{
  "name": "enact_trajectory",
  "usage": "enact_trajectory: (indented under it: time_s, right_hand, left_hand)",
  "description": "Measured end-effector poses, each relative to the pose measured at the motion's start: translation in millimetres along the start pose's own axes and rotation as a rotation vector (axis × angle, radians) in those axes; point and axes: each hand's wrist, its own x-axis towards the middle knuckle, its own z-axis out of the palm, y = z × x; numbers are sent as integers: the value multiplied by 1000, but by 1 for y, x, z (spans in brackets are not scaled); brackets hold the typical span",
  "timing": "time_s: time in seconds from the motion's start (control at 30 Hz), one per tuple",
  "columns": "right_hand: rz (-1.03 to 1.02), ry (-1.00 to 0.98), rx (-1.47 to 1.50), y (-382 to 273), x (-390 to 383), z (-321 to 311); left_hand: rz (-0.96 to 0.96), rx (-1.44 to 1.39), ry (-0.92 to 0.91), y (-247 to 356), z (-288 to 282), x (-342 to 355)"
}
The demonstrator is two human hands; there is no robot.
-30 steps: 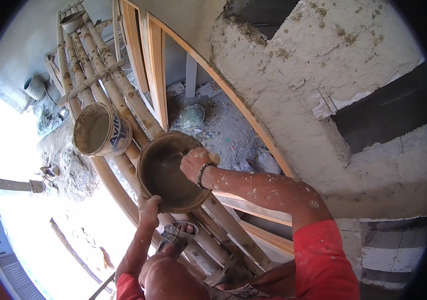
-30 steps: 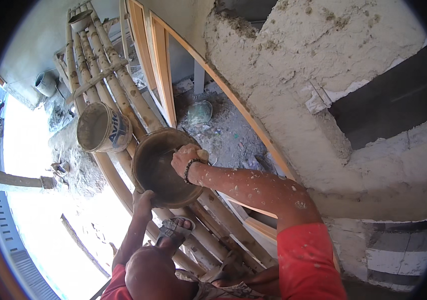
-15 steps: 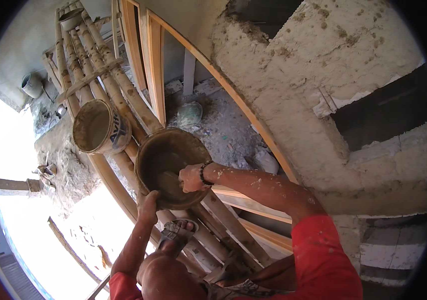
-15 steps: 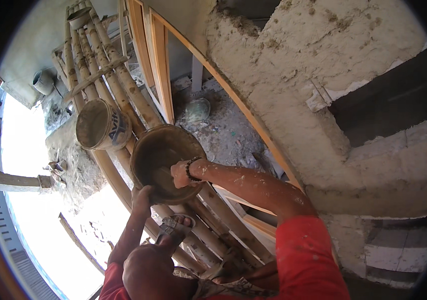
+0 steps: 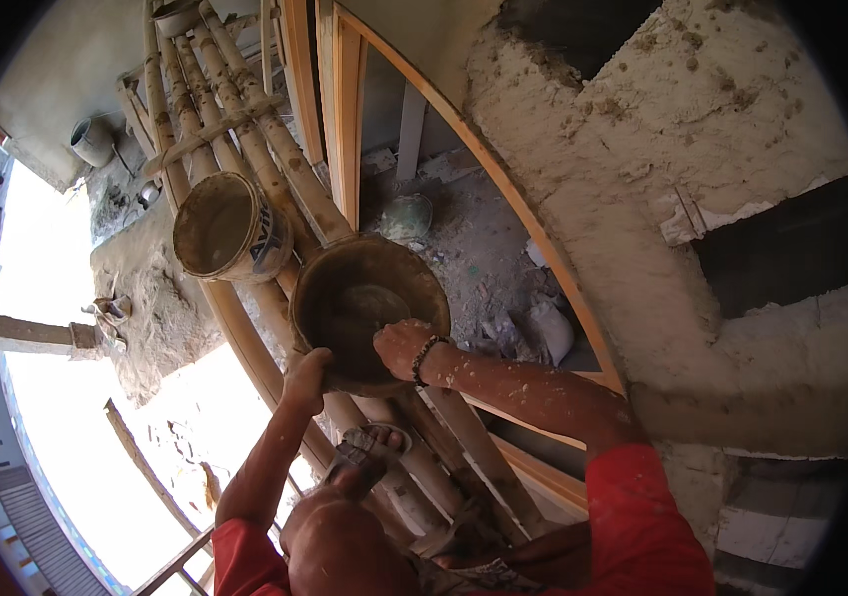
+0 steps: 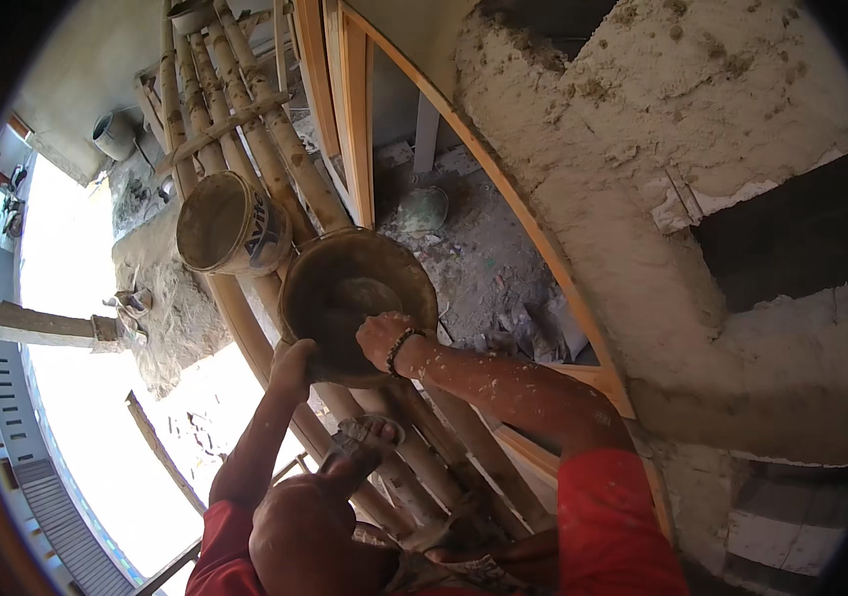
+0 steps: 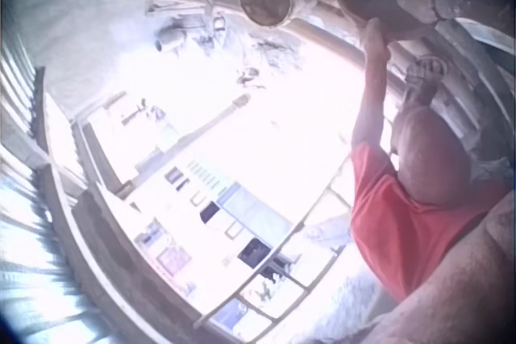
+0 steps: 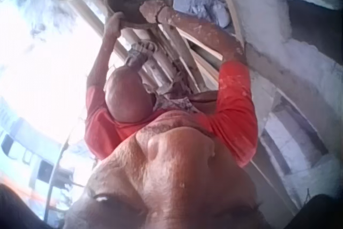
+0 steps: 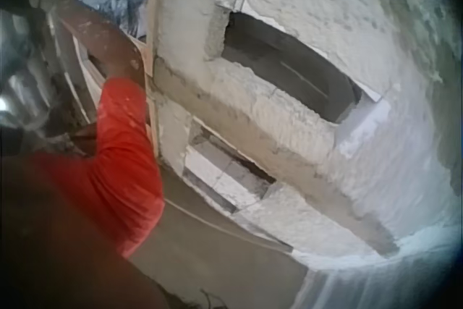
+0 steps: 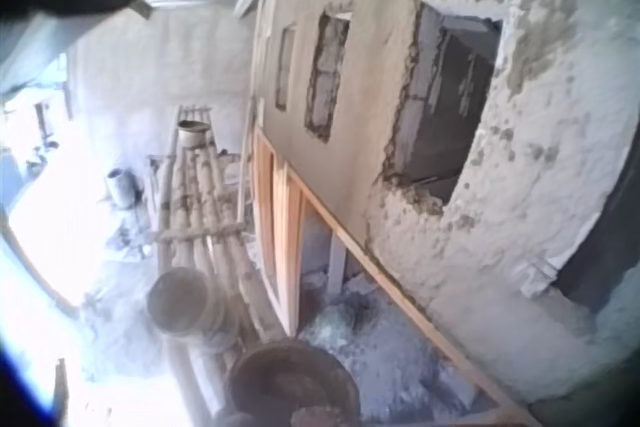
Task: The person applies mortar to a wall with a trowel, taking the mixture from a bucket while standing on bamboo scaffolding.
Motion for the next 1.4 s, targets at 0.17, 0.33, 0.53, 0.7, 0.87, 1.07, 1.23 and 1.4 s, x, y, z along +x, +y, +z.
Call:
enact_trajectory:
  time_s: [0.17,0.33,0.53,0.7,0.87,1.07,1.23,1.4]
  right_hand:
    - [-176,-217,-97,-2,-19,-22]
    - [-99,-258,-144,22,-36,-92]
    - [69,-91,-290,25,14,-71]
    - [13,-214,-634,-7,25,-31]
    - [-58,-559,-439,4,30,-36]
    - [-77,-438,65,20,6,-67]
    - [75,-94,72,30,-15,-93]
    - [2,-33,-180,33,-18,-25]
  left_hand:
    - [-104,-188,59,16,17,-10]
    - [-101,-199,182,12,25,-13]
    - [-43,44,203,-15,22,-14]
    - [29,-177,238,-5,32,-24]
    - [107,-237,215,-2,43,-24]
    - [140,-284,158,-12,36,-19]
    - [-106,-144,254,-31,31,-19]
    - [102,-168,212,2,57,-27]
